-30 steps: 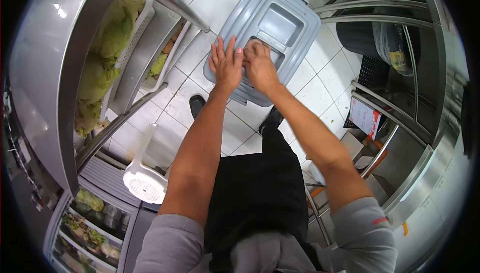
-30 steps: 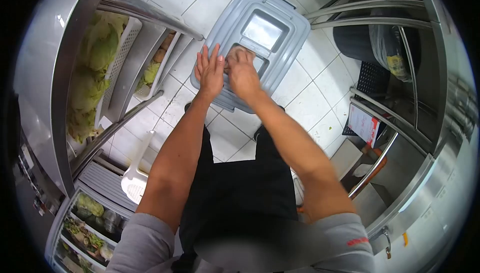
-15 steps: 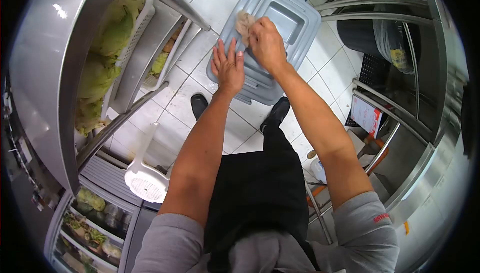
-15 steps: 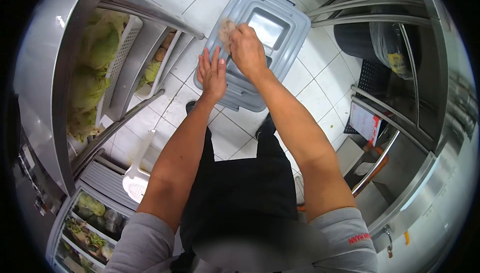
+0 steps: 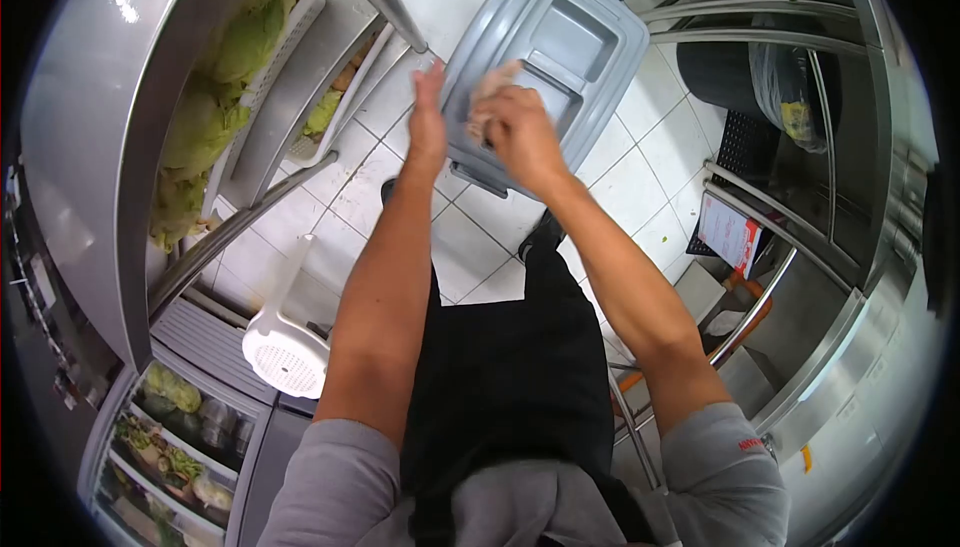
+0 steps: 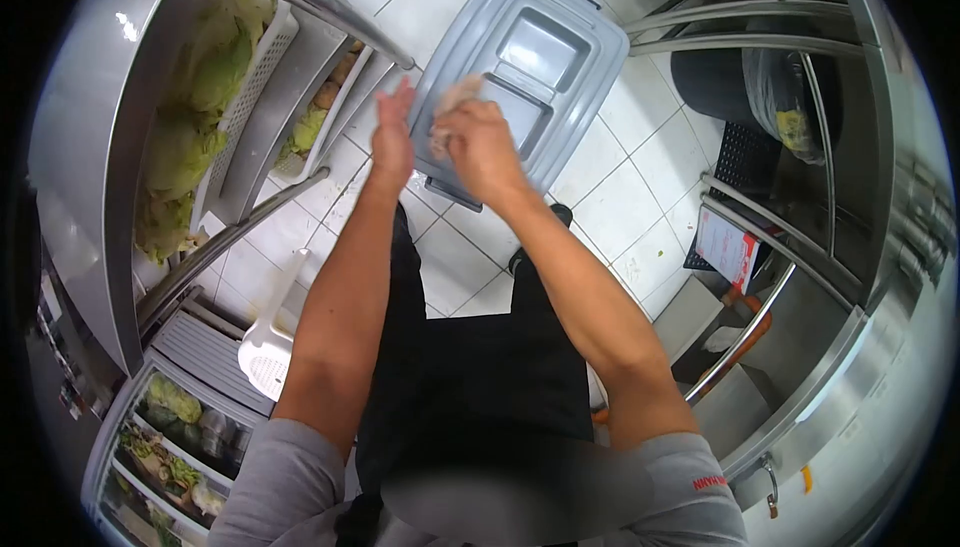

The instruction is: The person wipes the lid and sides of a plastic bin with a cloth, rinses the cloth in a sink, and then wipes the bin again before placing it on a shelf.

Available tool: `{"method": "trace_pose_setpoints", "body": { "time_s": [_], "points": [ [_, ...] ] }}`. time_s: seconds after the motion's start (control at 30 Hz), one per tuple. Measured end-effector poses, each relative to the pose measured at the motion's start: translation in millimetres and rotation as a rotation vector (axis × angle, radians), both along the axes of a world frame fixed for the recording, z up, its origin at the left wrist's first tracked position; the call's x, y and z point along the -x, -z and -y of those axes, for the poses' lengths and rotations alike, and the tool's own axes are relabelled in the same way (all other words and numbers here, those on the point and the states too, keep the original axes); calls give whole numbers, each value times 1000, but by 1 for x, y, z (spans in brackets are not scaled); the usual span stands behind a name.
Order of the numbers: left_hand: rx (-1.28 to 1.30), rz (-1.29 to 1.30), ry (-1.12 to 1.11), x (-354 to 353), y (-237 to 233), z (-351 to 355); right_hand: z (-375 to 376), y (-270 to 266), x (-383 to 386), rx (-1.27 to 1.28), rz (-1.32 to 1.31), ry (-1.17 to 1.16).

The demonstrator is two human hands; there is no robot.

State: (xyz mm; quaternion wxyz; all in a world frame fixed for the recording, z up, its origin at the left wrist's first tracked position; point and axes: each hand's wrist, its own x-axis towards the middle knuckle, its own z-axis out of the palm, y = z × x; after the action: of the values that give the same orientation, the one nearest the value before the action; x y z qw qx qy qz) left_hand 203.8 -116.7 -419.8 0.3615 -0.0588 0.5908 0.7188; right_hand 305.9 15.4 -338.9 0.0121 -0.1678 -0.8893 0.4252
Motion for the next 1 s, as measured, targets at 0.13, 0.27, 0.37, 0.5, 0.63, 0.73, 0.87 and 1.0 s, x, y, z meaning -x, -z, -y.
{"method": "trace_pose_setpoints", "body": {
  "time_s": [0.13, 0.27, 0.37, 0.5, 0.63, 0.73, 0.87, 1.0],
  "points": [
    [111, 176, -286, 17, -31, 19, -20, 42, 23, -612, 14, -422],
    [311, -284, 0, 6, -24, 18, -144, 53, 90, -867, 31, -255],
    [559, -615, 280, 5, -34, -33, -190, 78, 87, -764, -68, -70],
    [850, -635, 496, 8, -22, -98, -158, 62, 0, -728, -77, 20],
    [923, -763, 507, -8, -8, -103, -145, 44, -14, -416, 123, 19],
    [934, -833, 533, 0, -8, -99, -153, 67, 45, -373, 51, 178],
    [903, -941, 509, -5, 3, -93, -161, 67, 50, -443, -77, -96],
    [899, -1015, 456, -4, 0, -95, -202, 24, 28, -659, 341, -565]
  ]
}}
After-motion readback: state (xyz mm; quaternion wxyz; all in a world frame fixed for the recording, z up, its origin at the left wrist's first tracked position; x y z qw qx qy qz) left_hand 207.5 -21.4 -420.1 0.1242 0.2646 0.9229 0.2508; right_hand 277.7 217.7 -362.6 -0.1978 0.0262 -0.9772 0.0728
